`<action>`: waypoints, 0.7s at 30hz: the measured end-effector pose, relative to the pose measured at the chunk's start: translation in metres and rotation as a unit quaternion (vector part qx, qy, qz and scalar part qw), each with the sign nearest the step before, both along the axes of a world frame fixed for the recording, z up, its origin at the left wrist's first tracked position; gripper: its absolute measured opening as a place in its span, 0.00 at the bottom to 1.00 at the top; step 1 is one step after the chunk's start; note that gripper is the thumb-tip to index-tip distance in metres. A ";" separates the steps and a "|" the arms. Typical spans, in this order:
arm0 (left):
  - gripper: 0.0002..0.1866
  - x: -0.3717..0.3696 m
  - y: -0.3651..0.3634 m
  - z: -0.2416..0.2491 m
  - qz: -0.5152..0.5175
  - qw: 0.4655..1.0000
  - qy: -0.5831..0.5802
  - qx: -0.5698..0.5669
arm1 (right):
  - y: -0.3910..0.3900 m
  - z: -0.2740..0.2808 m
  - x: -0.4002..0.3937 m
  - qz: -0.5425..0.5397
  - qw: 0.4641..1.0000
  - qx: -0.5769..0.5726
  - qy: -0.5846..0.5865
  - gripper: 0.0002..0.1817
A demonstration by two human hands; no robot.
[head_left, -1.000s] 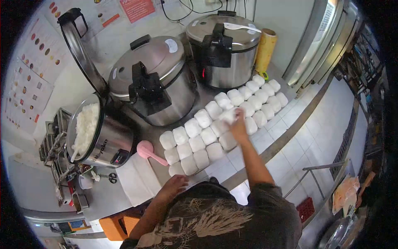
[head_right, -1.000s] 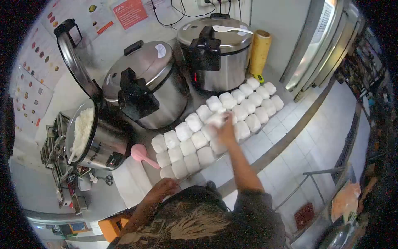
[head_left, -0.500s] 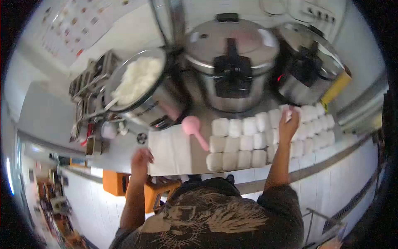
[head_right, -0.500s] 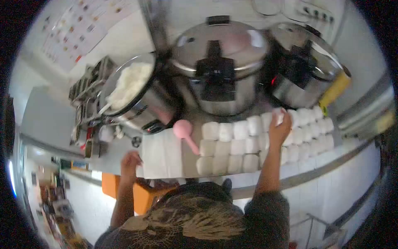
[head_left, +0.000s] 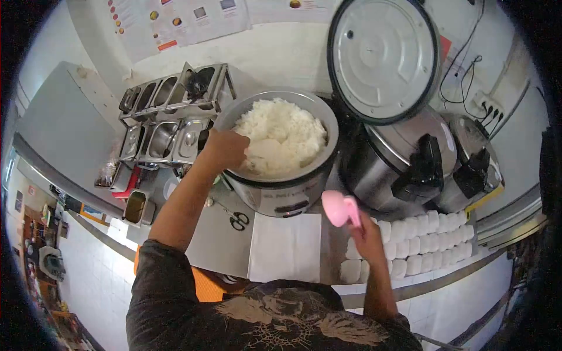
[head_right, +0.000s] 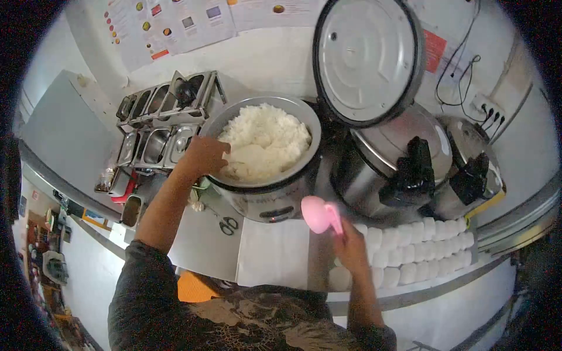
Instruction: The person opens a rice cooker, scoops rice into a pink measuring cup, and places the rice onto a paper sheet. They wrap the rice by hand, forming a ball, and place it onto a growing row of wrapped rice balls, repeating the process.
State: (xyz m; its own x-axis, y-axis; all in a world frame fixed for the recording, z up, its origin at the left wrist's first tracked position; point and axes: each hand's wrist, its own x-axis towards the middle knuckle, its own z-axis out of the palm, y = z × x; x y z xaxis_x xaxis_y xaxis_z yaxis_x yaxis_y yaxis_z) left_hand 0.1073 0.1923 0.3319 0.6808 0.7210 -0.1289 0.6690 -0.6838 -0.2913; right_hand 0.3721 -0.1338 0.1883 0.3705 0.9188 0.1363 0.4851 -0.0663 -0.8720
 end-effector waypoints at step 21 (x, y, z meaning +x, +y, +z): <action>0.10 -0.076 0.020 -0.014 0.003 0.961 -0.273 -0.037 | 0.303 0.116 -0.060 0.227 0.780 -0.302 -0.499 0.14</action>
State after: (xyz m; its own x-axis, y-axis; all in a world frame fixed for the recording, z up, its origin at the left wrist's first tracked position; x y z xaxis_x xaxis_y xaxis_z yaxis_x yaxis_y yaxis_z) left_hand 0.0318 0.2118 0.3182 0.6569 0.7283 0.1952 0.7129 -0.6842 0.1538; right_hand 0.3116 0.1694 0.3048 -0.0246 0.9327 -0.3597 0.9953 0.0566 0.0788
